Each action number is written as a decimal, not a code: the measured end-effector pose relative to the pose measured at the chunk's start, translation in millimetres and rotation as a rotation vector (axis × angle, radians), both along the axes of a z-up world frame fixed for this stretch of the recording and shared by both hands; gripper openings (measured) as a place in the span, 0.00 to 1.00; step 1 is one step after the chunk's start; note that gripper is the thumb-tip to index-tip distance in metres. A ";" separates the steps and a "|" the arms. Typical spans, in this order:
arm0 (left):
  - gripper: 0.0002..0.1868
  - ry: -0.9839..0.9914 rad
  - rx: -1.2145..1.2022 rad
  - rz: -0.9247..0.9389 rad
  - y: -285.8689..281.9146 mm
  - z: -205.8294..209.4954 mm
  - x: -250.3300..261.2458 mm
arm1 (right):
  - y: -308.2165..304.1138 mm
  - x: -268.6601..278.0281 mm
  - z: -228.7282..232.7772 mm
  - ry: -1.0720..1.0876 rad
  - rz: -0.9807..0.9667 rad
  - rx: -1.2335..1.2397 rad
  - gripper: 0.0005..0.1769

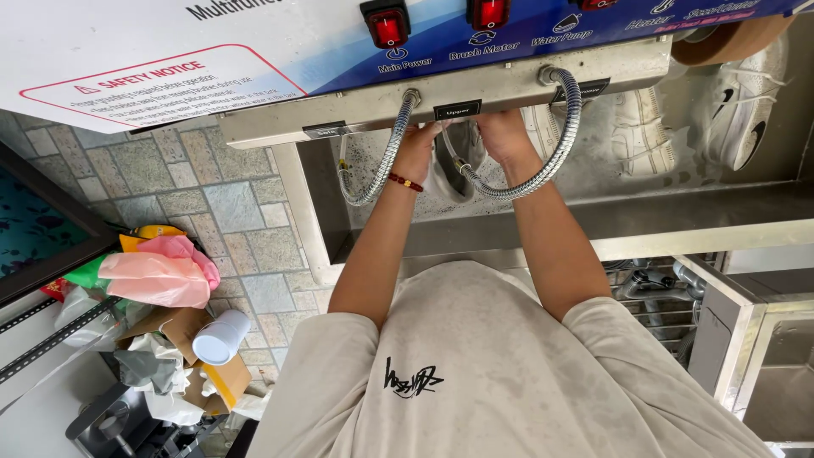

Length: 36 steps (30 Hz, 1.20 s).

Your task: Wash a pair of white shoes using a shoe washing machine.

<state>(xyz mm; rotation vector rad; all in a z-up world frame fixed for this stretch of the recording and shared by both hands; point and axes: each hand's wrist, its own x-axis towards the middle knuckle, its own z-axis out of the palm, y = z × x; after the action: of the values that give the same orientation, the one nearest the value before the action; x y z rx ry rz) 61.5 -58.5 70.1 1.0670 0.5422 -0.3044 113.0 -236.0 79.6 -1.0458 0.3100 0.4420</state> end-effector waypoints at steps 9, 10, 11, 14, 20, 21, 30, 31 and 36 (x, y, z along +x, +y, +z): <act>0.13 0.012 -0.204 0.207 -10.1 -37.3 -5.4 | 3.4 7.7 27.7 0.056 0.014 -0.017 0.25; 0.13 0.015 -0.201 0.218 -9.3 -46.1 -5.3 | 6.7 6.0 23.0 0.059 0.025 -0.015 0.25; 0.12 0.074 -0.227 0.219 -10.6 -55.1 -1.6 | 7.9 6.9 18.9 0.089 0.000 0.058 0.23; 0.12 0.088 -0.305 0.223 -9.5 -83.2 6.6 | 6.6 12.6 15.4 0.095 -0.024 0.148 0.21; 0.16 0.037 -0.351 0.315 -2.4 -101.0 -2.2 | 0.4 9.1 1.6 0.072 0.016 0.196 0.19; 0.18 0.016 -0.354 0.343 -5.1 -105.1 -3.7 | -1.7 8.1 -6.8 0.072 0.007 0.205 0.17; 0.16 0.054 -0.514 0.241 -6.3 -143.9 -27.0 | -1.5 -11.3 -45.0 0.021 -0.057 0.173 0.20; 0.16 0.033 -0.516 0.233 -6.9 -109.4 -7.2 | 4.0 0.2 -23.7 -0.001 -0.057 0.174 0.20; 0.16 0.097 -0.379 0.290 -8.2 -97.6 -14.8 | 12.2 10.5 10.7 0.041 -0.043 0.089 0.22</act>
<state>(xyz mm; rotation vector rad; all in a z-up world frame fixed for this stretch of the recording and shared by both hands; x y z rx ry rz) 46.8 -66.7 -27.5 0.5999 0.6859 -0.1934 123.5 -223.8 90.3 -0.9427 0.3455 0.4352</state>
